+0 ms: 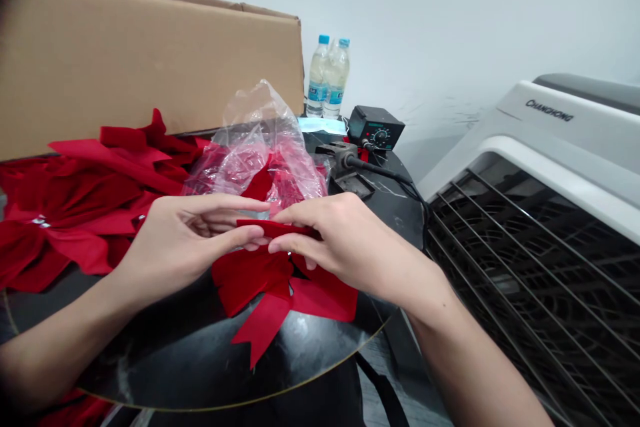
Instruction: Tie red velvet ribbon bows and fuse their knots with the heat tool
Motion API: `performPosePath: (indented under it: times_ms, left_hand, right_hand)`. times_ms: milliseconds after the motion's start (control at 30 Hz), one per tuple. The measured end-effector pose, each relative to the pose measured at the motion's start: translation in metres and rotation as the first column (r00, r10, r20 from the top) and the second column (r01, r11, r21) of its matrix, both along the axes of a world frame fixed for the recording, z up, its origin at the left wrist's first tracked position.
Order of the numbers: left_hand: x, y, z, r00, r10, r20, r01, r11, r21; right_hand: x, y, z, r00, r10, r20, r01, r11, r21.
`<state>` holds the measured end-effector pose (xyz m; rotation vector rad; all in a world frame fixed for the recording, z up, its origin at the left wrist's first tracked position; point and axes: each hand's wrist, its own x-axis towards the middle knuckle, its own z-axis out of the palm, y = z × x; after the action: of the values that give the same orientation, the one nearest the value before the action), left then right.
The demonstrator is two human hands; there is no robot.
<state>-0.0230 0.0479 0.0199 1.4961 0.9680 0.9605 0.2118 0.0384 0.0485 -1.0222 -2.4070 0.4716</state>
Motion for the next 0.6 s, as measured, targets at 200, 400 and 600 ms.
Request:
performPosePath:
  times_ms: [200, 400, 600]
  left_hand:
    - [-0.0023, 0.0001, -0.0013, 1.0, 0.021, -0.014, -0.02, 0.998, 0.062]
    - [-0.0015, -0.0009, -0.001, 0.999, 0.031, -0.034, -0.027, 0.995, 0.095]
    - [-0.003, -0.0002, 0.0016, 0.99, 0.039, -0.134, -0.018, 0.987, 0.159]
  right_hand:
    - [-0.0004, -0.0027, 0.0039, 0.998, -0.064, 0.015, 0.063, 0.996, 0.07]
    - [-0.0045, -0.0008, 0.004, 0.998, -0.068, -0.014, 0.068, 0.997, 0.027]
    - [-0.0076, -0.0002, 0.0052, 0.997, -0.07, 0.016, 0.07, 0.997, -0.023]
